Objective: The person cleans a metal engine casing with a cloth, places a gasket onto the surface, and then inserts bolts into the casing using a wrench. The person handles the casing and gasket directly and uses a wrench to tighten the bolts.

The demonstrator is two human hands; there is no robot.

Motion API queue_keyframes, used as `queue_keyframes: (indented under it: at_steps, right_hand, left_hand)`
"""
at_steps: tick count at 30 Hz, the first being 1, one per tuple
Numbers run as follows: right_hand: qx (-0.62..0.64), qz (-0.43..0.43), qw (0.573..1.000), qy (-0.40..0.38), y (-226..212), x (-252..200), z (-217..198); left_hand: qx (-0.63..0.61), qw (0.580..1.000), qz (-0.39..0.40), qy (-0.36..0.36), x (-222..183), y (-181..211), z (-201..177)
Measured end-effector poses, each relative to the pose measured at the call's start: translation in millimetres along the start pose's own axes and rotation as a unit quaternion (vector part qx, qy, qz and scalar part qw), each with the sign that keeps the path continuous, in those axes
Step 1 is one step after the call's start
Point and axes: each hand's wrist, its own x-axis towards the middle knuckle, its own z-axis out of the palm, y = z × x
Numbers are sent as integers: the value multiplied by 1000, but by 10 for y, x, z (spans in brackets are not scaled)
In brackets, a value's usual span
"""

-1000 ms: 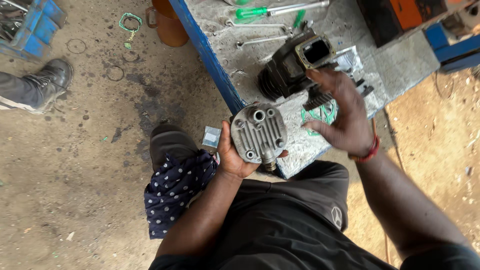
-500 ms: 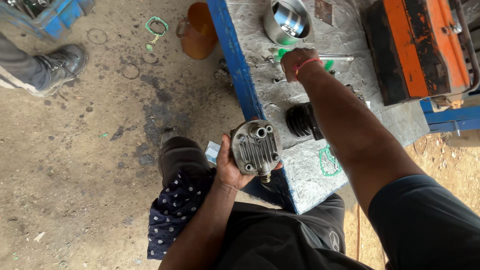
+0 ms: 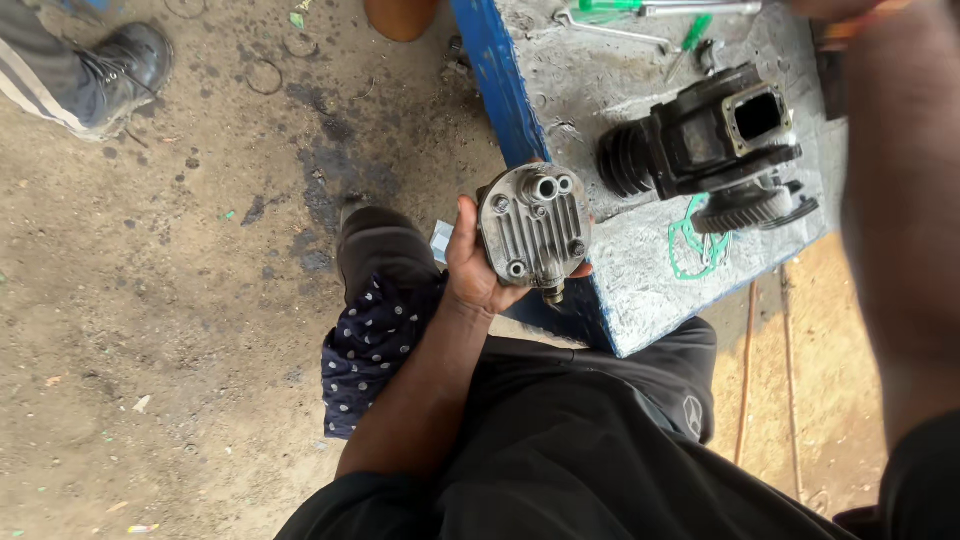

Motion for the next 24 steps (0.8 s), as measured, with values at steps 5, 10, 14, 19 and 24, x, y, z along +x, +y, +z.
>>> queue_keyframes:
  at_steps: [5,10,14,19,24]
  right_hand:
    - [406,63,907,94,76,-1694,-802]
    - [728,242,637,75,129,-3125,-15]
    - [687,299,661,25,100,-3847,820]
    - [335,211,918,-25,-26,-3696,560]
    - [159,110,981,-13,-141,-3360,-20]
  left_hand:
    - [14,999,-38,9,-69,-197,195]
    - [31,997,-71,25,-88,-517,333]
    - [88,988,-114,57,-4,-846,403]
    - [106,974,-172,99,-14,-1185,415]
    - [96,967,-208,108,-7,-1344,403]
